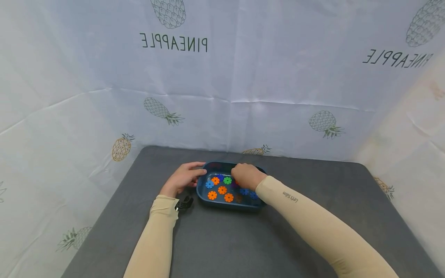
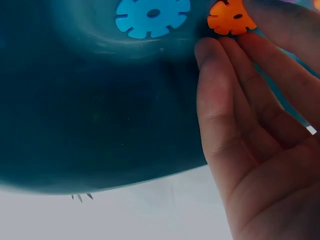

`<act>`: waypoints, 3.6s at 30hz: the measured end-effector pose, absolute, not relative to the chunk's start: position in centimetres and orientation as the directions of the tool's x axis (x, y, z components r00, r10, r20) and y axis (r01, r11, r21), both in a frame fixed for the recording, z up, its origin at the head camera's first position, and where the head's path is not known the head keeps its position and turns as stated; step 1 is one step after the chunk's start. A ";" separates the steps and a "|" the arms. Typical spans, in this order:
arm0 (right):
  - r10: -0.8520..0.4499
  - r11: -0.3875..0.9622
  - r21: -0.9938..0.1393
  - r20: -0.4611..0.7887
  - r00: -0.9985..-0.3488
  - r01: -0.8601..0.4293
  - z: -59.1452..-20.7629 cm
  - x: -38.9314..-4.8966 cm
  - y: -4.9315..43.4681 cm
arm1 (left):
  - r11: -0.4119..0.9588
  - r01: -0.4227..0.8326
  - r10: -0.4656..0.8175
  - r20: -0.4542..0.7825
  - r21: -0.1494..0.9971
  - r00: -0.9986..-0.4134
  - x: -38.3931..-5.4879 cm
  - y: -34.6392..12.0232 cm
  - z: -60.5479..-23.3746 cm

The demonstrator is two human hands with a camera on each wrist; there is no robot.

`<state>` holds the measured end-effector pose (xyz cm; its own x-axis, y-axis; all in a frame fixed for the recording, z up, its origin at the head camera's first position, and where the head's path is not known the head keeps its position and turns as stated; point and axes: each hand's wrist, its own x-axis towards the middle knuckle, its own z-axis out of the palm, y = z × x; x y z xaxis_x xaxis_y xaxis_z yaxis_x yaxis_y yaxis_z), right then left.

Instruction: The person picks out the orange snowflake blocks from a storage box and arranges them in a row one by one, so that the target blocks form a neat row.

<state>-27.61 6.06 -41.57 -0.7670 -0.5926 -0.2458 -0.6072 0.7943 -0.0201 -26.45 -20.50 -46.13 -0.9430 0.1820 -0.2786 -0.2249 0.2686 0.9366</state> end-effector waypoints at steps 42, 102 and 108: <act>-0.607 0.741 -0.510 -0.228 -0.762 -0.438 -38.0 -27.0 11.0 | 0.270 -0.231 0.183 -0.285 0.935 -0.941 -26.4 -20.3 -46.1; -0.191 0.786 -0.616 -0.165 -0.967 -0.050 -46.0 -23.7 26.7 | 0.329 -0.230 0.181 -0.300 0.916 -0.937 -26.4 -20.0 -46.3; -0.191 0.788 -0.614 -0.164 -0.968 -0.052 -46.2 -23.8 26.5 | 0.323 -0.219 0.185 -0.289 0.921 -0.939 -26.3 -19.9 -46.3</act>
<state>-23.77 26.47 -46.15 -0.9678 -0.1913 -0.1638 -0.0518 0.7879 -0.6137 -26.34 -19.87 -46.31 -0.9393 0.1852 -0.2888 -0.2193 0.3233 0.9205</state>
